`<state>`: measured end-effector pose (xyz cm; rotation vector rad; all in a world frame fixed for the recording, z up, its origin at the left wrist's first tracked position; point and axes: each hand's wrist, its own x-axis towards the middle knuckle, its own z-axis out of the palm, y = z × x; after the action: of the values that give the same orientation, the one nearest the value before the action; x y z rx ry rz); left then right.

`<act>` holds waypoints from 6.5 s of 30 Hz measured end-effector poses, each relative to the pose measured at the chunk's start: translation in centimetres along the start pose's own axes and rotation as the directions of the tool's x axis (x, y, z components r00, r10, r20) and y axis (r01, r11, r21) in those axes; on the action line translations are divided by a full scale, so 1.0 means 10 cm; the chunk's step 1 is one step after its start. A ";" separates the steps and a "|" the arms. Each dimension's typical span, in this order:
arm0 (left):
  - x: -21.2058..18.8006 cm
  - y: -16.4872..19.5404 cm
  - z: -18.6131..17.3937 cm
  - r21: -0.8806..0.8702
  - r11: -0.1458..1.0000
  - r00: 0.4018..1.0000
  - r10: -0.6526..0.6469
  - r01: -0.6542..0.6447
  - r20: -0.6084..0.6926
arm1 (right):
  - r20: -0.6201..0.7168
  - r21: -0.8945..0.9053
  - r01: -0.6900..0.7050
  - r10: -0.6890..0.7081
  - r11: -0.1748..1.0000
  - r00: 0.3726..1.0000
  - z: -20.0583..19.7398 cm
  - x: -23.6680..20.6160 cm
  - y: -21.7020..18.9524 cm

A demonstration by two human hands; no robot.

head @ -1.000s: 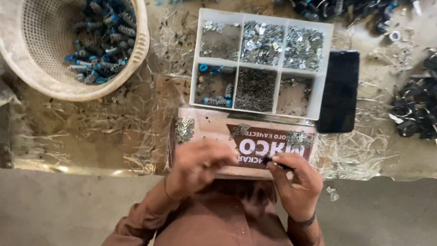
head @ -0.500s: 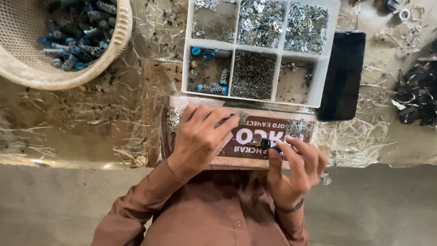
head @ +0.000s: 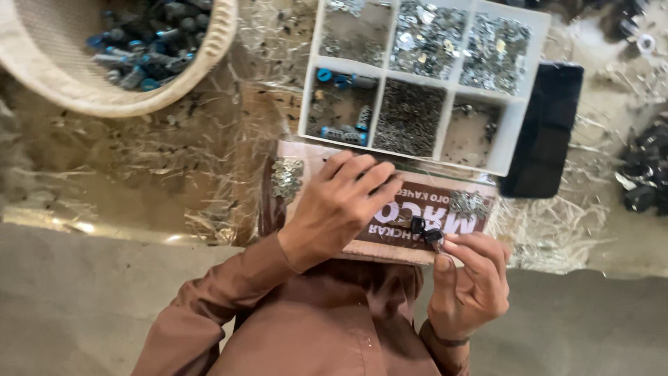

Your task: The person picks small metal components from a compartment organizer box and assembles them together by hand, pressing and twisting the pieces to join them. Finished assemblies are placed into piles on the table or into a nearby basket, and the person repeats the assembly cycle with new parts.

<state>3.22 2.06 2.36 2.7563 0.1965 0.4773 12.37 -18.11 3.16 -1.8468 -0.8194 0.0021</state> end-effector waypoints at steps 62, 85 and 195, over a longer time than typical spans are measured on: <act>0.77 -0.35 -0.76 -0.451 0.887 0.843 -0.315 0.099 -0.436 | 0.202 -0.196 0.073 -0.032 0.978 0.979 0.41 1.68 -0.50; 1.08 -0.99 -0.64 -0.583 0.790 0.864 -0.417 0.191 -0.281 | 0.299 -0.181 0.116 -0.057 0.977 0.952 1.12 2.35 -0.41; 1.01 -1.14 -0.60 -0.530 0.831 0.869 -0.378 0.168 -0.318 | 0.343 -0.277 0.318 -0.216 0.907 0.914 1.29 2.40 -0.16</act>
<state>9.68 16.37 6.73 2.0578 0.5017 0.8879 25.15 5.64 7.56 -2.0565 -1.3607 -0.0270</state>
